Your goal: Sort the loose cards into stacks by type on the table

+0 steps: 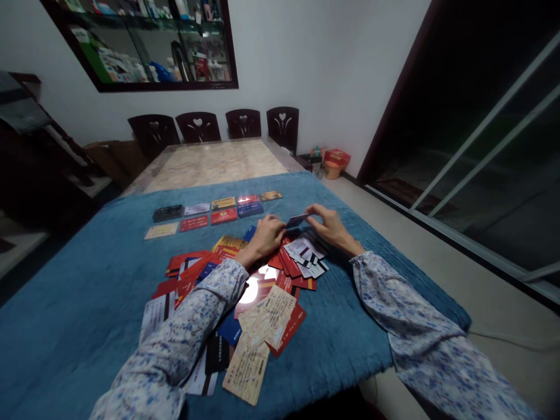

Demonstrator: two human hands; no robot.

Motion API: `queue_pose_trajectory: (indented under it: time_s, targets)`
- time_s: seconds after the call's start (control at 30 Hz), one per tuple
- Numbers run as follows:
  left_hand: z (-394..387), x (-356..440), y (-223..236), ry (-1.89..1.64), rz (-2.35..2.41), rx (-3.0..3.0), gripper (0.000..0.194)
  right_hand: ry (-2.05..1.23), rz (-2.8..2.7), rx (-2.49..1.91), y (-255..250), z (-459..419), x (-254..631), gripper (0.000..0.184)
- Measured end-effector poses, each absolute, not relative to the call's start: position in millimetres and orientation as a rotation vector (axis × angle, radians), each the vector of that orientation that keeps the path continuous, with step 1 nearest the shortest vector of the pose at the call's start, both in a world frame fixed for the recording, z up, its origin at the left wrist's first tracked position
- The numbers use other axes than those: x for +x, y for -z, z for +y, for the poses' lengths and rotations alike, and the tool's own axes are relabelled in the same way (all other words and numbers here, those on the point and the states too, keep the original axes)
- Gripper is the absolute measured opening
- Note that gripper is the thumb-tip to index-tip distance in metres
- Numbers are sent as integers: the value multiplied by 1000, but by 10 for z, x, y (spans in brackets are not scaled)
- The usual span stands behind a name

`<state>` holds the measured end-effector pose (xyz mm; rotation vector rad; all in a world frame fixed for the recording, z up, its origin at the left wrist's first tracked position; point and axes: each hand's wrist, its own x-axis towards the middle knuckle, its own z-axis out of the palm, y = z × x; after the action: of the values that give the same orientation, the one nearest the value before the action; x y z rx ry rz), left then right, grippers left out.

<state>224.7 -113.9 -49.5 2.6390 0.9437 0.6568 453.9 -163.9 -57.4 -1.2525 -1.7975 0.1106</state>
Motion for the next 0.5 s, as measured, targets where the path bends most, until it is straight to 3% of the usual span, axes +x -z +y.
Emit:
queue_pose_trajectory:
  time_s: [0.33, 0.5]
  targets:
    - [-1131, 2250, 522, -819, 916, 2618, 21, 448, -1948, -1302, 469, -1657, 4414, 24]
    - [-1147, 2267, 511, -958, 880, 2586, 24, 569, -2030, -1303, 455, -1662, 4384, 22]
